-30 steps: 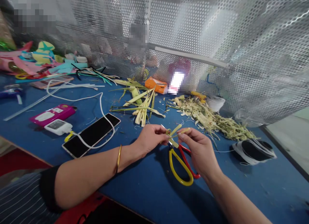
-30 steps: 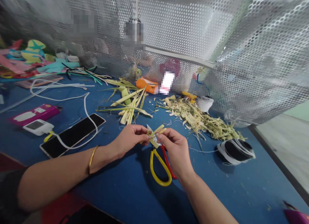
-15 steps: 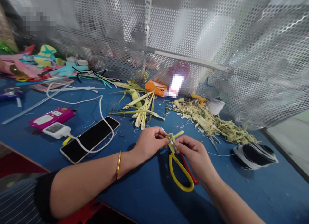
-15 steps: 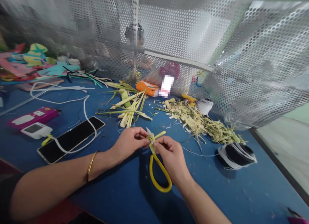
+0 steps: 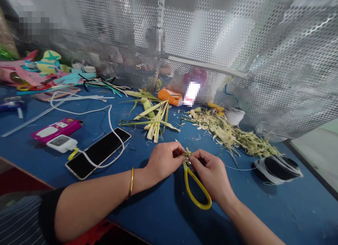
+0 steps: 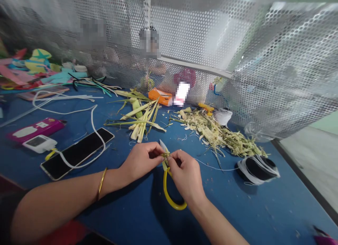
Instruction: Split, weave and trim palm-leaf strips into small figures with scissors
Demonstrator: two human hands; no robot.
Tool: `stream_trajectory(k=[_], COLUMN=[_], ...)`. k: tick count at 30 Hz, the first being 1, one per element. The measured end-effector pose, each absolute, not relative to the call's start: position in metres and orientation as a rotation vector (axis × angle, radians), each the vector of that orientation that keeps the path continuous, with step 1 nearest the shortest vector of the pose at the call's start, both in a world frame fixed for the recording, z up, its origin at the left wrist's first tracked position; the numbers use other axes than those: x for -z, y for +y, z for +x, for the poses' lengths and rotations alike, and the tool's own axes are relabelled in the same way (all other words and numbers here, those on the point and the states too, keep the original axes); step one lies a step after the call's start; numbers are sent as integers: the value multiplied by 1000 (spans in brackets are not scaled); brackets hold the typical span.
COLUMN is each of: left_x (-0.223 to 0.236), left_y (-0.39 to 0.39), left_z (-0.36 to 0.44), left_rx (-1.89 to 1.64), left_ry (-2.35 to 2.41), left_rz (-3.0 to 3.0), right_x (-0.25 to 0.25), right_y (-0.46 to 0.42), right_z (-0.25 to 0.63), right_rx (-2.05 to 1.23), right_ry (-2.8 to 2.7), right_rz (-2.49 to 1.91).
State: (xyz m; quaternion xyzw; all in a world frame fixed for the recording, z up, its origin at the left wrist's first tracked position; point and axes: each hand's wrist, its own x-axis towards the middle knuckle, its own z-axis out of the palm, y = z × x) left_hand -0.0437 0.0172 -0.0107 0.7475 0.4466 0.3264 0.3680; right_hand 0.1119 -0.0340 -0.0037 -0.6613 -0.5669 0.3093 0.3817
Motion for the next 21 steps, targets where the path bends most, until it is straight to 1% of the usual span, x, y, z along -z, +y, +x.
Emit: stream_trajectory(k=[3,8,12,16,21], left_x=[9,6,5,4,1], left_y=[13,13,13,10,10], left_z=[-44,-46,-48,-48,-46], left_rx=[-832,-823,-784,-675,-677], left_ry=[1133,1097,1038,1007,1051], left_rz=[2071,2184,2290,2375,2199], right_x=[6,7,-1,-3,0], right_y=[-34,-30,-27,-27,-28], right_z=[112,111,112,116,118], right_rx=[-750,-1017,-1167,-1114,-975], right_ry=[-1459,-1145,-1181,-1329,-1372], right_rz=[-1680,-1385,-1395,-1497,-1555])
